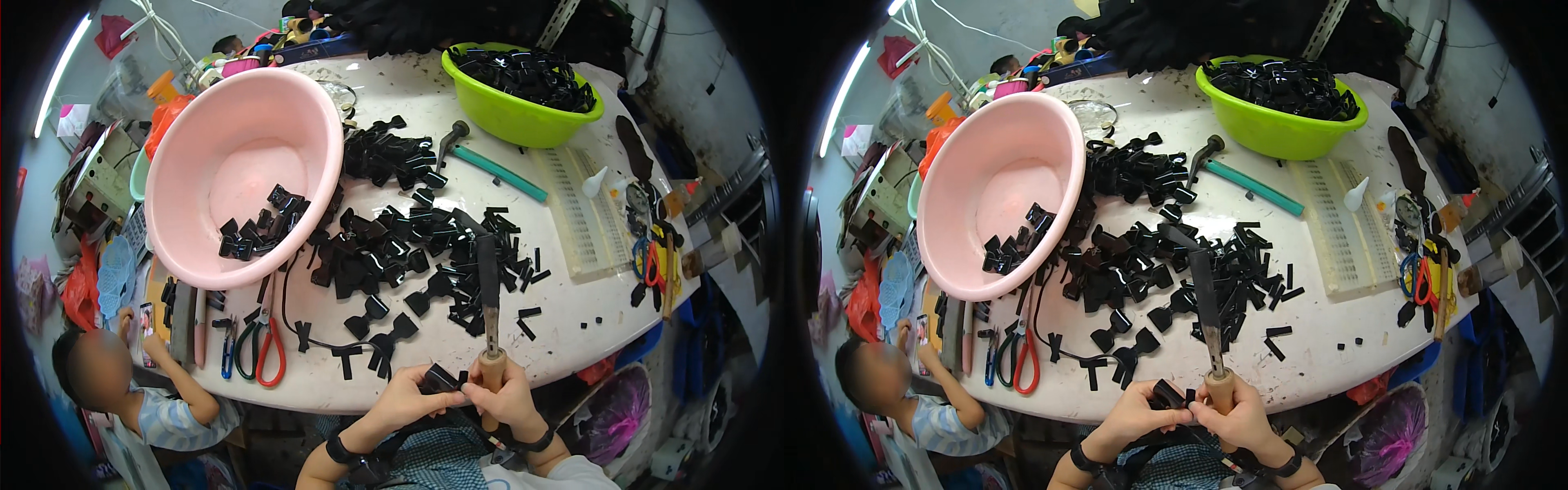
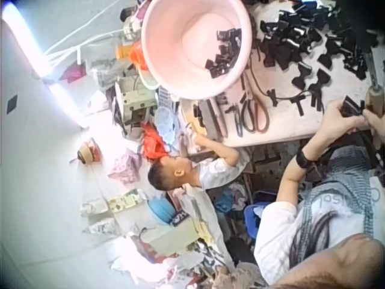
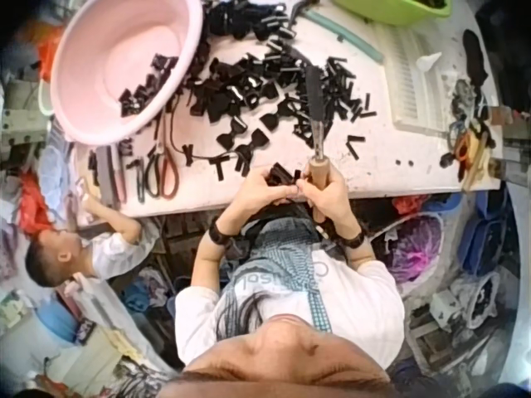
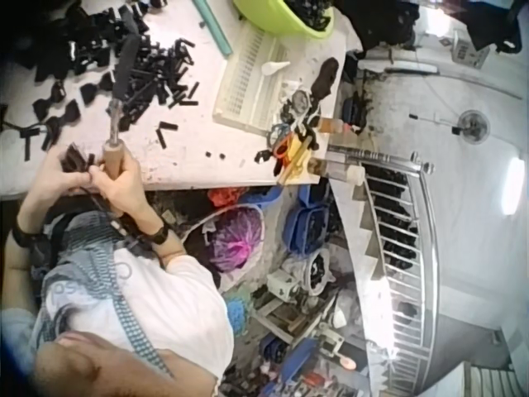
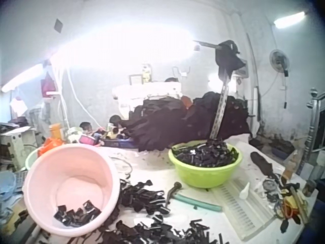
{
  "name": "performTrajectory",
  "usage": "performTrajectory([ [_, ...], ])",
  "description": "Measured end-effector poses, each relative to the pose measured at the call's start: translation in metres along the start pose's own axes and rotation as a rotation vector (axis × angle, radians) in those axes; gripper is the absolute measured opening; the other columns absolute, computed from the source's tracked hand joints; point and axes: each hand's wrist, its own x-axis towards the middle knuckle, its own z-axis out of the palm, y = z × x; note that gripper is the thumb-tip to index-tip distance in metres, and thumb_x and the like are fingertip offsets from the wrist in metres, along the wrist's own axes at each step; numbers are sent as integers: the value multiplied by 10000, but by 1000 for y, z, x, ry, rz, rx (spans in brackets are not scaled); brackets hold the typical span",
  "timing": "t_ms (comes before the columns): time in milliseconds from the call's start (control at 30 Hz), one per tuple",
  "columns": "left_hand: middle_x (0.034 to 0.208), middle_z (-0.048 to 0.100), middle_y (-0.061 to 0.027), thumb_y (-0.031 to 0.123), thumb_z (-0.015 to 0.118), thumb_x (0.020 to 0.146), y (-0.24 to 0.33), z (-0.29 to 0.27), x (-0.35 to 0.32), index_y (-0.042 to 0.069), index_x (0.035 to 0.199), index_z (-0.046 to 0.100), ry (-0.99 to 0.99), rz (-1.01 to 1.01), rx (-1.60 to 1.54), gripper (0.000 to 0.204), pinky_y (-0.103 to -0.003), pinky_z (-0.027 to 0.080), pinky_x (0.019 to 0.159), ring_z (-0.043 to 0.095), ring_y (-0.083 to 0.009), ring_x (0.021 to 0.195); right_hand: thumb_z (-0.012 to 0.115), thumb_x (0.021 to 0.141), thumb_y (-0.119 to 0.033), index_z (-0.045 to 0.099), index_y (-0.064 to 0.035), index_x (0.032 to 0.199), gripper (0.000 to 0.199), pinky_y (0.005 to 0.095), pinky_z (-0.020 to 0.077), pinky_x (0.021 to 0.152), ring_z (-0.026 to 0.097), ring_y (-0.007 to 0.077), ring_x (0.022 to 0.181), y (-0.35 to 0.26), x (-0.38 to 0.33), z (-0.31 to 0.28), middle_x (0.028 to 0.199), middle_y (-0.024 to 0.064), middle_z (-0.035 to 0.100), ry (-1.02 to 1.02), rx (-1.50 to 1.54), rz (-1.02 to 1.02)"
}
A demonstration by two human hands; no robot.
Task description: The person uses a soldering iron to heat and join small black plastic components on a cluttered workbench. They pick up individual pieces, apply heat, and place the finished items into a pink bowl. A child is visible in the background using a phone.
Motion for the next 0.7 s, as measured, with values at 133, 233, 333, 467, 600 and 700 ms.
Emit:
performTrajectory([
  [133,893,582,-50,184,628,784,-16,-4,-1,2,1014,525,88,134,11,311,-235,448,716,551,-113,798,638,691,-20,475,-21,833,217,194,415,461,507,65,535,14,3,2,697,29,538,78,-72,-140],
  [233,1077,524,-79,213,474,880,-35,-13,7,2,1157,427,92,174,-297,351,-270,382,870,493,-139,986,629,670,16,446,-36,835,251,193,397,428,483,67,496,14,3,1,703,38,528,129,-45,-77],
  [333,1134,493,-96,208,345,925,-37,-15,7,13,1234,356,31,184,-410,365,-282,377,901,482,-148,1012,628,668,22,442,-38,832,254,191,399,433,484,66,502,12,4,2,710,42,536,138,-21,-49],
  [467,1069,523,-76,207,369,919,-37,-14,5,20,1218,393,35,55,-476,353,-265,449,813,518,-129,941,648,673,-10,471,-13,843,246,208,441,518,527,72,583,14,5,6,728,41,562,86,-55,-37],
  [600,966,547,-43,176,416,905,-32,-13,2,16,1142,481,100,38,-293,293,-209,477,715,527,-85,868,654,677,-29,501,6,843,229,216,463,567,549,78,619,12,10,13,726,35,575,13,-75,-34],
  [700,935,545,-27,146,430,897,-33,-13,2,10,1106,512,137,60,-290,262,-184,467,702,517,-64,848,652,689,-37,499,8,841,221,213,461,556,548,73,617,11,13,19,718,35,575,10,-103,-51],
])
